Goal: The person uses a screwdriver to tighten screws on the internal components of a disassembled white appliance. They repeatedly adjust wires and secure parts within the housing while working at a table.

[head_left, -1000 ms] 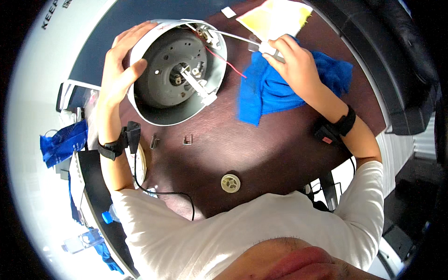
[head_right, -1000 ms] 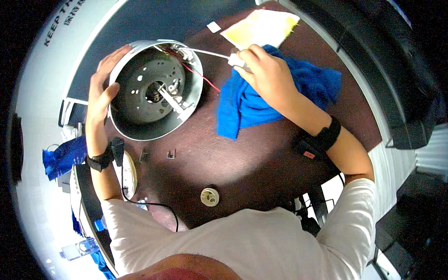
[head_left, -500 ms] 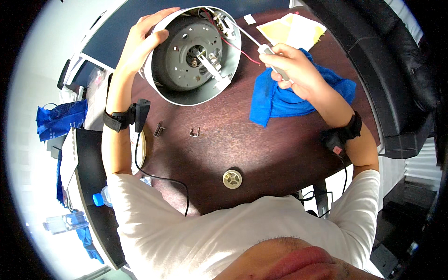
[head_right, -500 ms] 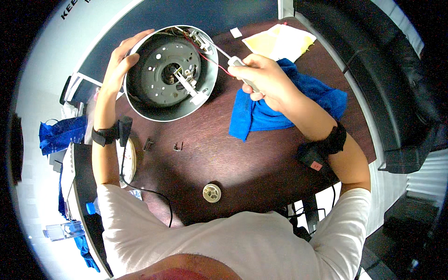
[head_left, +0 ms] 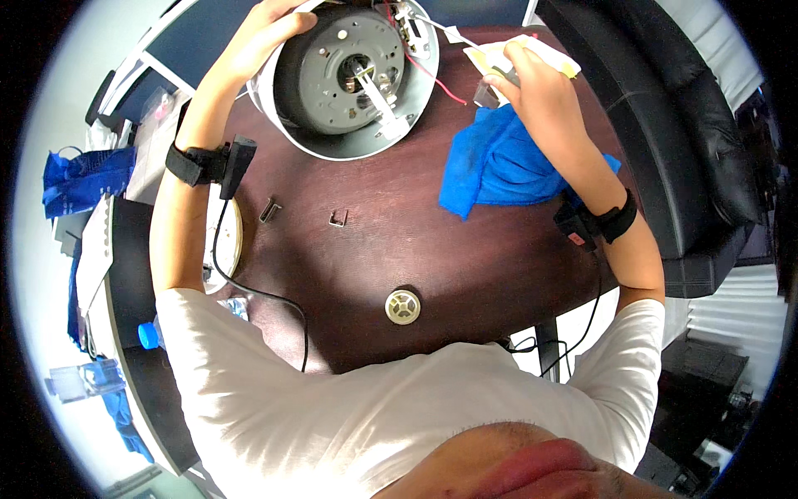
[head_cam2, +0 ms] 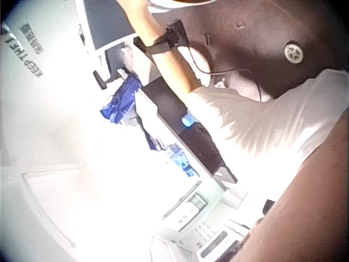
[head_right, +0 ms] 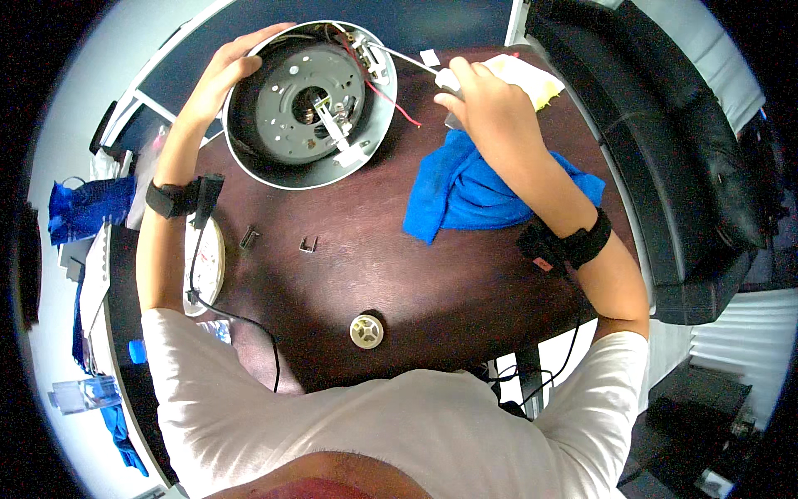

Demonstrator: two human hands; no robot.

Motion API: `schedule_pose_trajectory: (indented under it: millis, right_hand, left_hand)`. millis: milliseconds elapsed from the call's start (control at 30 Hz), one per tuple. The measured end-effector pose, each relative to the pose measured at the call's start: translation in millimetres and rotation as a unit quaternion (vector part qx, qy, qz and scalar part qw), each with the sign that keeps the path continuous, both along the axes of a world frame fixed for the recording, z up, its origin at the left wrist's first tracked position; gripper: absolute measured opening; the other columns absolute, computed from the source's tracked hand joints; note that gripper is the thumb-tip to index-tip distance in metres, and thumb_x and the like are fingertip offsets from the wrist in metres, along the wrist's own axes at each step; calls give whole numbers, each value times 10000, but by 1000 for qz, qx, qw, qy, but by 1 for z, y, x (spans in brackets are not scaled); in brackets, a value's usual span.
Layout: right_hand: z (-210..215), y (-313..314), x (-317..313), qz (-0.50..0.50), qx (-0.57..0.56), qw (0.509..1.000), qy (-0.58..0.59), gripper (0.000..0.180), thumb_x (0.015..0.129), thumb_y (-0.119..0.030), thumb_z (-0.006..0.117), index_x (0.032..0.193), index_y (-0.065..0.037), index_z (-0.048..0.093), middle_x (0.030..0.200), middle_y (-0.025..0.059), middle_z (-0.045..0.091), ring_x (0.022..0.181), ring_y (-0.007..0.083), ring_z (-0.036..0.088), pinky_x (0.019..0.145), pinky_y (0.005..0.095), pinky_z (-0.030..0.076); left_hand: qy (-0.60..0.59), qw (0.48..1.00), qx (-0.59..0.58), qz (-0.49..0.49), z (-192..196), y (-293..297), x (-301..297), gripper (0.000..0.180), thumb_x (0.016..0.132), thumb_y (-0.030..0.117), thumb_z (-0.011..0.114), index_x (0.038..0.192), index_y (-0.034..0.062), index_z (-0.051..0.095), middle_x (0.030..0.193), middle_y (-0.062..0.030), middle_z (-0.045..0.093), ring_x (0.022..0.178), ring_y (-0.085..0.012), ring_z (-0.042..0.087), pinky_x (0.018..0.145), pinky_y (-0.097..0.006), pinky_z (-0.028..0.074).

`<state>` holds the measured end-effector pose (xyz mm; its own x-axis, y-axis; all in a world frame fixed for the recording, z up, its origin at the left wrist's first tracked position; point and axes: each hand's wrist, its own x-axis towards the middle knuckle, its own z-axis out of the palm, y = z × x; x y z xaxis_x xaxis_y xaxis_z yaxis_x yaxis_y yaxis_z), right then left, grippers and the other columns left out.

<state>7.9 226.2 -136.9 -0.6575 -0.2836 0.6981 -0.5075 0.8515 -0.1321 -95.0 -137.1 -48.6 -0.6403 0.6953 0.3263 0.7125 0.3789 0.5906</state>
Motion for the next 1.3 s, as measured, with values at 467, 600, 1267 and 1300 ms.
schedule_pose_trajectory:
  millis: [467, 600, 1267, 1300]
  right_hand:
    - [7, -14, -3, 129, -201, 968, -81, 345, 894, -322, 717, 853, -8, 581, 671, 168, 602, 589, 259, 609, 566, 365, 467]
    - [1, -23, -6, 86, -170, 978, -87, 273, 893, -257, 675, 890, -4, 573, 703, 229, 635, 689, 410, 649, 634, 461, 502]
    - [27, -40, 51, -40, 60, 991, 116, 196, 856, -181, 707, 993, -92, 598, 885, 71, 593, 742, 269, 656, 607, 375, 545]
    - [29, -39, 51, -40, 66, 989, 125, 194, 854, -183, 709, 990, -94, 602, 887, 66, 595, 749, 263, 656, 612, 371, 545]
  left_hand:
    - [-2, 989, -134, 54, 54, 19, 49, 574, 856, 96, 521, 1428, 59, 499, 1274, -173, 645, 1156, -256, 633, 993, -347, 505]
    - [-75, 971, -138, 179, 65, 49, 81, 593, 811, 187, 613, 1353, -31, 510, 1216, -230, 647, 1138, -304, 624, 995, -361, 491]
    - [29, 984, -133, 112, 29, 9, 52, 431, 1079, 399, 399, 1347, 107, 568, 1216, -107, 673, 1137, -196, 633, 988, -339, 492]
    - [10, 982, -136, 133, 29, 12, 54, 399, 1081, 362, 393, 1313, 101, 587, 1237, -109, 659, 1139, -209, 630, 989, -333, 485]
